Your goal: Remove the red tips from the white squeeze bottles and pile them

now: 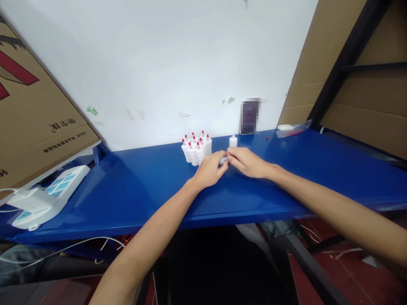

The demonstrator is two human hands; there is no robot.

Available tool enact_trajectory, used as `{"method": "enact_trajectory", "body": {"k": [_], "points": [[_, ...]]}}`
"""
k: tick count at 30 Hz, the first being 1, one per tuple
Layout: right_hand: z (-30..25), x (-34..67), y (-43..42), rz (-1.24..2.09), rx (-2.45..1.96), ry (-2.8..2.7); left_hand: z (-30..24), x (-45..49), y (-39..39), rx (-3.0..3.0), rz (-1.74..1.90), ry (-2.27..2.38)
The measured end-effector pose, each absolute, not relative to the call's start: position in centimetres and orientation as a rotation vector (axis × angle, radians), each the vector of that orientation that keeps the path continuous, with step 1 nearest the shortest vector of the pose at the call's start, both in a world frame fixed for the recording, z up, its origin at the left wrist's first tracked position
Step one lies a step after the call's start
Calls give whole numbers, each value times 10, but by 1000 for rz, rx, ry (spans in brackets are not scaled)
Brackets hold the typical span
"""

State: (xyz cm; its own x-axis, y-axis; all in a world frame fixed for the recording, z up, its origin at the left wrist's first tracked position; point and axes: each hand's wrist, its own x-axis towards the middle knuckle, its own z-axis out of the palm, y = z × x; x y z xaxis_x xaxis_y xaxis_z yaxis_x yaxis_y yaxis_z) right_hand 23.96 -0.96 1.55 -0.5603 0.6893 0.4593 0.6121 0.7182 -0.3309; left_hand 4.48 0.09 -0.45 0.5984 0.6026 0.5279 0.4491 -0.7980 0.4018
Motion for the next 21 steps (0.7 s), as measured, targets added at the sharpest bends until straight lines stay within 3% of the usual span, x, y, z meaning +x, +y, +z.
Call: {"method": "enact_trajectory", "body": {"k": [8,21], "points": [[22,256,-5,285,-1063,-2140,-5,41,2,2640,1090,771],[16,275,8,209,-1557,-2610,-5,43,-2,2642,916,919]]}}
